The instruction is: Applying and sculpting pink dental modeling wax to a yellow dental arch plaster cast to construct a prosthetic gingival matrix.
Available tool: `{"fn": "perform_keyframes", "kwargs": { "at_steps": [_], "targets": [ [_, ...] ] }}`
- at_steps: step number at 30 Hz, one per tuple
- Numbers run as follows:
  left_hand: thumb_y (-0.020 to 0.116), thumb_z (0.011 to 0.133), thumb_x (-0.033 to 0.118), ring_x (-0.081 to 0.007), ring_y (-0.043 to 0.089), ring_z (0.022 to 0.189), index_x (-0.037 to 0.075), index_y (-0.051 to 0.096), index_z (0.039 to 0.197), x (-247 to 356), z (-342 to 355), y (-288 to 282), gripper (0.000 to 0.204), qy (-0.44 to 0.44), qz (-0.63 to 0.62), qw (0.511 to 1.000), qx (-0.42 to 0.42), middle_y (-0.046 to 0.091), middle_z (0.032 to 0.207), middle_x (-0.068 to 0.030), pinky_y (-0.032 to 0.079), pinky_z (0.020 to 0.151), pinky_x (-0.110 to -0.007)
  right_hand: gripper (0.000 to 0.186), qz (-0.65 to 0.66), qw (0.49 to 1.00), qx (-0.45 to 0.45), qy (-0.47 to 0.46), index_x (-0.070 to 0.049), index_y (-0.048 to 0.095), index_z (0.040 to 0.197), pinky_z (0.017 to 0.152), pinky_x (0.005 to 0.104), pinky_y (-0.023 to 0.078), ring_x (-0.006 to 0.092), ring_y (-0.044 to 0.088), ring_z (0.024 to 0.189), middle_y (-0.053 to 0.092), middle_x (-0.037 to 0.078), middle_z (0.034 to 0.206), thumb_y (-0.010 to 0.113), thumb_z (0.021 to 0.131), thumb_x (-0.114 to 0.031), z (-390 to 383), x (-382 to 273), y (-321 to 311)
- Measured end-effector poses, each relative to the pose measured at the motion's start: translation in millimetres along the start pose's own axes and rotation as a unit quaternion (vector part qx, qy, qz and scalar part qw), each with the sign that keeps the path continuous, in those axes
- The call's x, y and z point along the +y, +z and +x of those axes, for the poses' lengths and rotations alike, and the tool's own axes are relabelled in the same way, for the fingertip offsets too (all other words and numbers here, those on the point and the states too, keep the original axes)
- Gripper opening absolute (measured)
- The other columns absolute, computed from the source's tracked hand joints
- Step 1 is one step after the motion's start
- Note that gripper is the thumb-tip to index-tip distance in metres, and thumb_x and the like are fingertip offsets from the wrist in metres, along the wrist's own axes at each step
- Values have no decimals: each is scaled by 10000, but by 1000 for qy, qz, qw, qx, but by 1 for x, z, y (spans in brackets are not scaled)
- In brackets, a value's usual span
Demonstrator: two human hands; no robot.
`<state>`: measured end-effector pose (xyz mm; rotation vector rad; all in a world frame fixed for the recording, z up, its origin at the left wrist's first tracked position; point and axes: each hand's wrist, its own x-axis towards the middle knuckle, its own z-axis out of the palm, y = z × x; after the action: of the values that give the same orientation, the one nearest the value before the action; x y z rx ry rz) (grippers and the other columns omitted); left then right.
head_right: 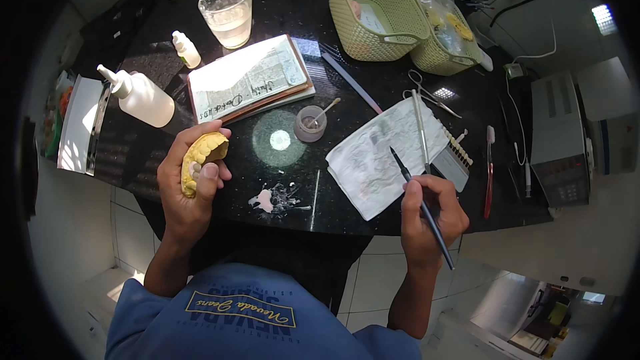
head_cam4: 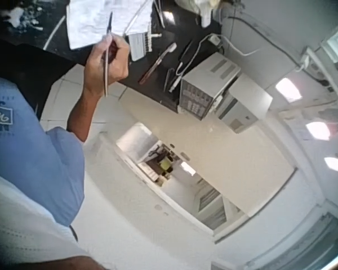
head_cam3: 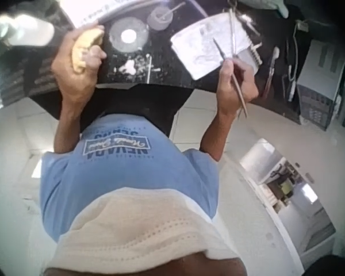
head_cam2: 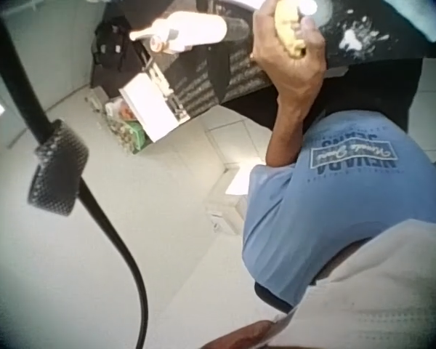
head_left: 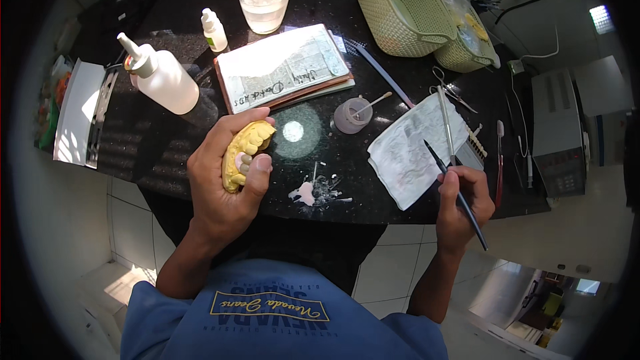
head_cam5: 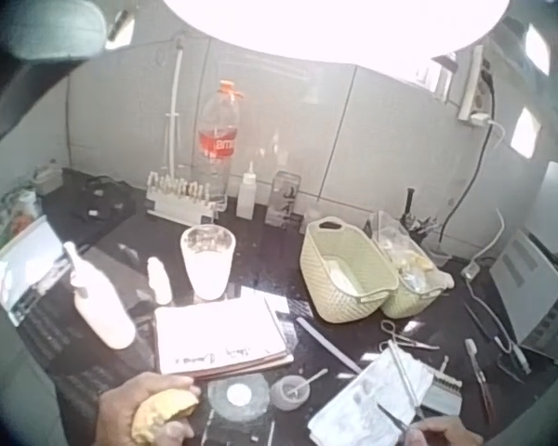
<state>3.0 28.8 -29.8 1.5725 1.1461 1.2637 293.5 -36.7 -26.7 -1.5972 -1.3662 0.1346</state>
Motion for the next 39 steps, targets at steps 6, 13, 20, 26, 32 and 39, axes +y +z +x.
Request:
{"fn": "perform_keyframes", "kwargs": {
  "at_steps": [6, 13, 20, 26, 32, 39],
  "targets": [
    [607, 770, 75, -239, 642, 925, -24, 581, 1154, -4, 7, 4, 397, 145, 108, 983, -10, 631, 1043, -179, 511, 805, -310, 155, -28, 995, 30, 96, 27, 610, 953, 494, 180, 380, 78, 549, 569, 619, 76, 764, 568, 906, -115, -32, -5, -15],
    [656, 738, 59, -268, 649, 909, -32, 582, 1149, -7, 3, 5, 427, 150, 135, 979, 10, 621, 1065, -191, 529, 786, -335, 327, 280, 950, 122, 59, 39, 541, 1104, 461, 187, 430, 136, 566, 572, 609, 142, 793, 627, 893, -196, -36, -44, 35],
    [681, 722, 53, -290, 649, 913, -37, 581, 1136, -7, 4, 7, 435, 156, 150, 976, 14, 625, 1064, -189, 536, 780, -345, 319, 325, 942, -14, 79, 21, 544, 1061, 514, 245, 501, 168, 597, 552, 637, 152, 719, 684, 875, -196, -38, -88, 90],
    [698, 722, 75, -296, 646, 917, -38, 578, 1137, -11, 3, 7, 447, 196, 183, 963, 22, 630, 1064, -193, 538, 773, -346, 382, 334, 942, -20, -6, 21, 527, 1012, 530, 260, 535, 185, 625, 576, 631, 181, 749, 692, 874, -296, -40, -80, 106],
    [700, 770, 130, -307, 640, 926, -50, 573, 1134, -13, 2, 9, 425, 209, 206, 956, 23, 636, 1063, -198, 541, 767, -352, 266, 350, 935, -61, -13, 2, 491, 953, 657, 315, 563, 234, 649, 683, 587, 163, 785, 674, 869, -172, -36, -85, 110],
    [708, 819, 214, -299, 635, 927, -52, 573, 1136, -13, 2, 8, 435, 214, 229, 950, 7, 633, 1066, -200, 541, 762, -345, 221, 447, 888, -104, -37, 38, 523, 962, 826, 448, 582, 322, 683, 846, 589, 180, 843, 648, 780, 50, -32, -75, 111]
  ]
}}
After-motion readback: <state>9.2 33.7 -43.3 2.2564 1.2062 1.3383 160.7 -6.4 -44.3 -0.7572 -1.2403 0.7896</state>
